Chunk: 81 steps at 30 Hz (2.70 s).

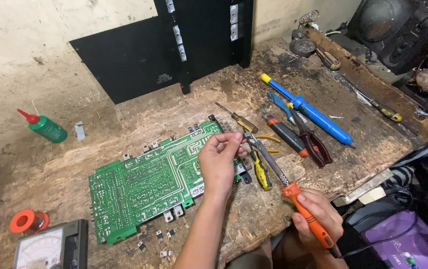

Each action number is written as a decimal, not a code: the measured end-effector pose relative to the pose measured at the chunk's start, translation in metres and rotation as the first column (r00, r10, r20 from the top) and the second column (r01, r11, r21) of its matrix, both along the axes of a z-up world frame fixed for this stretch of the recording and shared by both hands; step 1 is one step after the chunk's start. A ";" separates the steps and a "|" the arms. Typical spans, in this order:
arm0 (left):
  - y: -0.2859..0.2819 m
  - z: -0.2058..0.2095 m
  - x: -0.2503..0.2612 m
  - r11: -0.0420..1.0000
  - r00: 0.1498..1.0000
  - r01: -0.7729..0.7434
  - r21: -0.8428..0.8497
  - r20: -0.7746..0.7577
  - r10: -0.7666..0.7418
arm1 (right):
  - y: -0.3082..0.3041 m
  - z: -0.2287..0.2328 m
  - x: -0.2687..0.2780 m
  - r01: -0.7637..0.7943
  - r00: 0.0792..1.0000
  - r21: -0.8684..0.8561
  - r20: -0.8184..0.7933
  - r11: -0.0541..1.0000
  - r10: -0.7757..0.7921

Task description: The person uses pliers and a soldering iron to remove small electronic components from a green circuit board. They then use a multimeter to test the removed components on the workbench.

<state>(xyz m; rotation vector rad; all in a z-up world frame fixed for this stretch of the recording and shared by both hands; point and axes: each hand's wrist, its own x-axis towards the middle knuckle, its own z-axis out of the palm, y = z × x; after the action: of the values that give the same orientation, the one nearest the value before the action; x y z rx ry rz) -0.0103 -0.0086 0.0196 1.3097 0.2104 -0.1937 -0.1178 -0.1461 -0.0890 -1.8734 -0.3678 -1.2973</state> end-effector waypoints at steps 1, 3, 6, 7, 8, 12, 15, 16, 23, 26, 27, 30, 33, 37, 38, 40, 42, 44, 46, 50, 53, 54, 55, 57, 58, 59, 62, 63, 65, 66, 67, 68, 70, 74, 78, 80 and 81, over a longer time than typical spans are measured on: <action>0.000 0.001 0.000 1.000 1.000 0.000 0.001 0.000 0.000 | 0.001 0.002 0.000 0.000 1.000 0.001 0.000 1.000 0.000; 0.000 0.003 -0.001 1.000 1.000 0.014 0.027 -0.024 -0.013 | 0.002 0.005 -0.001 0.012 1.000 -0.009 -0.017 1.000 -0.012; 0.000 0.005 -0.001 0.999 0.999 0.011 0.045 -0.040 -0.009 | 0.001 0.007 -0.001 0.007 1.000 -0.020 -0.012 1.000 -0.007; 0.000 0.004 -0.001 0.999 0.999 0.011 0.045 -0.040 -0.009 | 0.001 0.006 -0.001 0.007 1.000 -0.020 -0.011 1.000 -0.007; 0.000 0.005 -0.001 0.999 0.999 0.012 0.043 -0.040 -0.011 | 0.002 0.006 -0.001 0.014 1.000 0.000 -0.009 1.000 -0.014; 0.000 0.003 0.000 0.998 1.000 0.011 0.068 -0.028 -0.009 | -0.002 0.007 -0.001 0.001 1.000 -0.028 -0.021 1.000 -0.001; 0.000 -0.001 0.003 1.000 1.000 0.000 0.018 -0.029 0.001 | -0.014 -0.002 0.002 0.047 0.999 -0.071 0.013 0.996 -0.046; 0.001 0.001 0.003 1.000 1.000 0.001 0.016 -0.027 0.000 | -0.020 -0.007 0.000 0.048 0.999 -0.072 0.015 0.996 -0.047; -0.007 -0.038 0.013 0.988 0.984 -0.069 -0.138 0.156 0.091 | -0.065 -0.021 -0.028 0.492 0.870 -0.028 -0.018 0.870 -0.492; -0.007 -0.013 0.004 0.994 0.995 -0.057 -0.088 0.074 0.064 | -0.076 -0.018 -0.040 0.632 0.768 -0.076 -0.072 0.771 -0.637; -0.004 0.002 -0.001 0.999 0.999 -0.039 0.010 -0.028 0.040 | -0.077 -0.017 -0.041 0.655 0.741 -0.101 -0.107 0.749 -0.663; -0.005 0.000 -0.001 1.000 1.000 -0.018 0.004 -0.007 0.018 | -0.076 -0.016 -0.046 0.643 0.746 0.021 -0.243 0.766 -0.620; -0.007 -0.008 -0.001 0.995 0.994 -0.013 0.099 0.109 0.002 | -0.070 -0.022 -0.048 0.572 0.819 0.249 -0.218 0.782 -0.531; -0.007 -0.009 -0.002 0.981 0.984 0.015 0.191 0.173 -0.049 | -0.062 -0.032 -0.040 0.327 0.932 0.434 -0.003 0.839 -0.361; -0.008 -0.010 -0.003 0.981 0.977 0.007 0.192 0.206 -0.047 | -0.056 -0.022 -0.038 0.310 0.943 0.331 0.016 0.891 -0.333; -0.008 -0.012 -0.004 0.981 0.970 -0.004 0.195 0.238 -0.043 | -0.048 -0.011 -0.033 0.287 0.953 0.224 0.030 0.931 -0.301; -0.008 -0.013 -0.004 0.985 0.966 -0.009 0.173 0.254 -0.035 | -0.044 -0.005 -0.028 0.255 0.965 0.137 0.035 0.957 -0.262; -0.007 -0.013 -0.003 0.983 0.965 -0.015 0.185 0.260 -0.035 | -0.037 0.005 -0.026 0.230 0.973 0.127 -0.015 0.965 -0.230; -0.006 -0.013 -0.003 0.980 0.964 -0.018 0.196 0.264 -0.035 | -0.032 0.011 -0.024 0.206 0.978 0.116 -0.067 0.972 -0.199; -0.006 -0.014 -0.003 0.979 0.961 -0.030 0.204 0.275 -0.028 | -0.027 0.013 -0.020 0.156 0.985 0.128 -0.089 0.979 -0.146; -0.006 -0.018 -0.002 0.979 0.953 -0.027 0.203 0.301 -0.036 | -0.026 0.012 -0.019 0.145 0.987 0.131 -0.091 0.981 -0.133; -0.006 -0.019 -0.002 0.980 0.947 -0.026 0.200 0.320 -0.040 | -0.026 0.011 -0.019 0.140 0.988 0.140 -0.092 0.980 -0.128; -0.006 -0.020 -0.002 0.980 0.947 -0.026 0.199 0.320 -0.040 | -0.026 0.012 -0.019 0.140 0.988 0.140 -0.092 0.980 -0.128; -0.007 -0.021 -0.002 0.978 0.938 -0.037 0.203 0.345 -0.036 | -0.026 0.014 -0.018 0.115 0.991 0.119 -0.088 0.986 -0.105; -0.007 -0.021 -0.002 0.978 0.938 -0.037 0.203 0.345 -0.037 | -0.025 0.015 -0.019 0.116 0.990 0.120 -0.088 0.986 -0.106; -0.008 -0.020 -0.002 0.978 0.945 -0.030 0.207 0.325 -0.040 | -0.024 0.017 -0.019 0.119 0.989 0.123 -0.104 0.985 -0.106; -0.008 -0.019 -0.002 0.976 0.951 -0.024 0.217 0.306 -0.045 | -0.022 0.018 -0.018 0.121 0.987 0.131 -0.123 0.984 -0.104; -0.008 -0.019 -0.002 0.975 0.951 -0.023 0.223 0.305 -0.047 | -0.021 0.019 -0.018 0.121 0.986 0.135 -0.129 0.983 -0.104; -0.008 -0.020 -0.002 0.977 0.947 -0.024 0.210 0.317 -0.044 | -0.022 0.017 -0.018 0.120 0.986 0.134 -0.129 0.984 -0.102; -0.008 -0.020 -0.003 0.980 0.944 -0.023 0.196 0.326 -0.043 | -0.022 0.016 -0.019 0.120 0.986 0.133 -0.131 0.984 -0.103; -0.008 -0.021 -0.003 0.980 0.944 -0.023 0.197 0.326 -0.043 | -0.022 0.016 -0.018 0.120 0.986 0.133 -0.131 0.984 -0.103; -0.008 -0.022 -0.003 0.978 0.942 -0.022 0.208 0.331 -0.050 | -0.023 0.016 -0.018 0.118 0.986 0.129 -0.130 0.985 -0.101; -0.009 -0.023 -0.003 0.975 0.940 -0.020 0.219 0.336 -0.056 | -0.023 0.016 -0.018 0.116 0.987 0.124 -0.128 0.985 -0.100; -0.009 -0.023 -0.003 0.972 0.925 -0.028 0.234 0.374 -0.063 | -0.022 0.019 -0.018 0.126 0.983 0.112 -0.150 0.986 -0.108; -0.009 -0.027 -0.003 0.967 0.895 -0.035 0.254 0.438 -0.082 | -0.024 0.016 -0.019 0.136 0.980 0.121 -0.159 0.983 -0.116; -0.009 -0.029 -0.003 0.957 0.878 -0.056 0.286 0.470 -0.089 | -0.023 0.017 -0.019 0.133 0.981 0.133 -0.161 0.982 -0.111; -0.008 -0.030 -0.003 0.945 0.860 -0.079 0.317 0.501 -0.096 | -0.022 0.017 -0.019 0.129 0.981 0.145 -0.161 0.981 -0.106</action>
<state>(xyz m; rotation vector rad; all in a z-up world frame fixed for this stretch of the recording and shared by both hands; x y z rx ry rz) -0.0130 -0.0170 -0.0106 1.6469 -0.2316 0.1982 -0.1366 -0.1682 -0.0718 -1.8706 -0.0743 -1.2132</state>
